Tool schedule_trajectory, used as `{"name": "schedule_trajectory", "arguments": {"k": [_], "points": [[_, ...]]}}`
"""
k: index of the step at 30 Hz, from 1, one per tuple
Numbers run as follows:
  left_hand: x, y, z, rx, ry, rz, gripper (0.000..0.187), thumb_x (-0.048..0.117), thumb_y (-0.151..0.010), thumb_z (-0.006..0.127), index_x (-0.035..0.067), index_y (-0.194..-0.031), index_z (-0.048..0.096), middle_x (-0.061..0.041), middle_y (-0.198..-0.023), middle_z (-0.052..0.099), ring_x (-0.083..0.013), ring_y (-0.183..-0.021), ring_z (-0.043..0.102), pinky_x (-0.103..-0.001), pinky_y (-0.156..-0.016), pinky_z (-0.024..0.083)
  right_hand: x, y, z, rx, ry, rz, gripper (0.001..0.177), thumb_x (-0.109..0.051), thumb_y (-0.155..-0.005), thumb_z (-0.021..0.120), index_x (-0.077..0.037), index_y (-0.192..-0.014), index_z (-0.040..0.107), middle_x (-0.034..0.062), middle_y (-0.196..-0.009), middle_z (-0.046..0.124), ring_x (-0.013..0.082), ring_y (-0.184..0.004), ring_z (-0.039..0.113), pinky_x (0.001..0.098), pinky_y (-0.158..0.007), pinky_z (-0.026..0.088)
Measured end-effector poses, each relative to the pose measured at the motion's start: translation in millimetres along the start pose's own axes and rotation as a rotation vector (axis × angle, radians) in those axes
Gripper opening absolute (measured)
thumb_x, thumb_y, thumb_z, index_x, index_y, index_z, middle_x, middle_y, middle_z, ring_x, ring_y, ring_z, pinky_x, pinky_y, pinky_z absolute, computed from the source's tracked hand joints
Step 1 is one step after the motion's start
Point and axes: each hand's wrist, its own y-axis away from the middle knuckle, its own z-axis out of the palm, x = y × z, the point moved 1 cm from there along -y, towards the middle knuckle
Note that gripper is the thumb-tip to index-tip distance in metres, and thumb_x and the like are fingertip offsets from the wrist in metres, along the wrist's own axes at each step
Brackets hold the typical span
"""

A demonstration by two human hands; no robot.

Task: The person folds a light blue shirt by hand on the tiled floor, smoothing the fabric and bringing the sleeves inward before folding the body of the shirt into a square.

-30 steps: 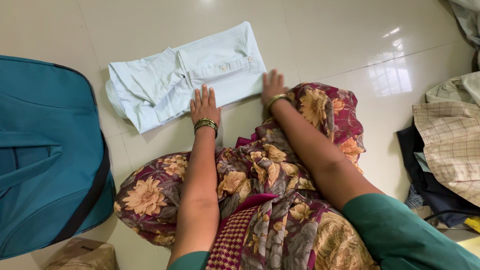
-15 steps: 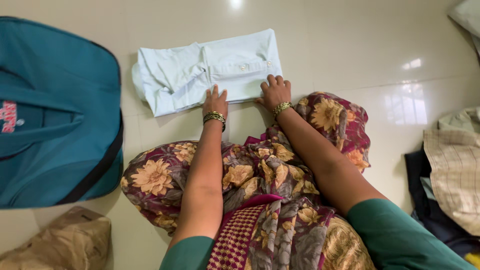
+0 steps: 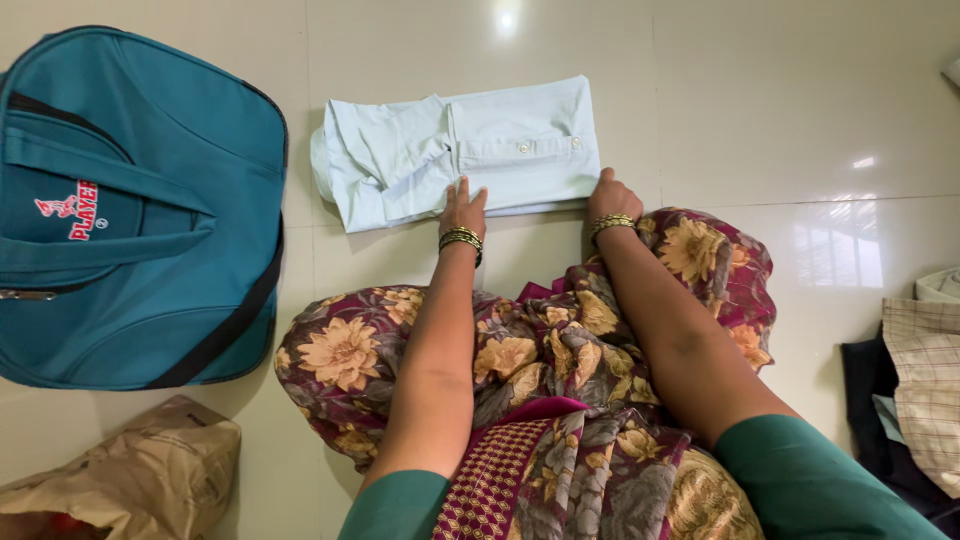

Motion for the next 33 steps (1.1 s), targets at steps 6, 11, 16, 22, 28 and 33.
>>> {"name": "schedule_trajectory", "arguments": {"k": [6,11,16,22,28,33], "points": [[15,-5,-7,-0.062,-0.029,0.002,0.065,-0.003,-0.096,0.048,0.034,-0.148,0.048,0.000,-0.169,0.015,-0.0275,-0.155,0.020,-0.040,-0.116,0.040,25,-21,11,0.070,-0.343,0.038,0.026,-0.003,-0.096,0.051,-0.012,-0.120,0.056,0.0249,-0.101,0.072,0.0418,-0.094,0.070,0.0511,-0.081,0.055],[31,10,-27,-0.023,-0.036,0.049,0.066,-0.004,-0.094,0.047,0.029,-0.151,0.046,-0.004,-0.169,0.014,-0.0317,-0.154,0.018,-0.041,-0.119,0.034,51,-43,13,-0.175,-0.444,-0.132,0.042,-0.002,-0.085,0.065,-0.014,-0.124,0.058,0.0219,-0.114,0.068,0.0361,-0.107,0.067,0.0437,-0.091,0.055],[58,25,-78,-0.219,-0.093,-0.085,0.045,0.018,-0.100,0.051,0.015,-0.145,0.051,-0.009,-0.169,0.015,-0.0325,-0.156,0.013,-0.048,-0.126,0.019,31,-32,-13,0.142,-0.175,-0.178,0.052,-0.001,-0.078,0.066,-0.016,-0.128,0.064,0.0217,-0.133,0.058,0.0379,-0.117,0.057,0.0493,-0.097,0.048],[54,-14,-13,0.099,0.020,0.256,0.051,0.016,-0.103,0.048,0.013,-0.154,0.046,-0.010,-0.172,0.025,-0.0283,-0.159,0.020,-0.043,-0.130,0.021,-82,34,24,-0.009,-0.411,-0.558,0.040,-0.028,-0.109,0.048,-0.015,-0.146,0.054,0.0093,-0.160,0.053,0.0304,-0.132,0.054,0.0426,-0.116,0.045],[45,-2,-16,0.049,-0.105,0.118,0.075,0.049,-0.100,0.045,0.013,-0.161,0.021,-0.002,-0.170,0.008,-0.0242,-0.157,0.006,-0.046,-0.126,0.006,-57,48,-14,-0.273,0.156,-0.232,0.078,-0.069,-0.102,0.026,-0.031,-0.165,-0.002,0.0004,-0.169,-0.019,0.0283,-0.156,-0.018,0.0578,-0.125,-0.004],[77,-6,-40,-0.080,-0.148,-0.087,0.063,0.042,-0.105,0.044,0.017,-0.160,0.026,-0.003,-0.172,0.009,-0.0289,-0.159,0.004,-0.054,-0.127,0.004,-30,6,-27,-0.120,-0.083,0.134,0.073,-0.063,-0.104,0.032,-0.027,-0.164,0.012,0.0058,-0.172,-0.006,0.0349,-0.157,-0.007,0.0644,-0.122,0.002]]}}
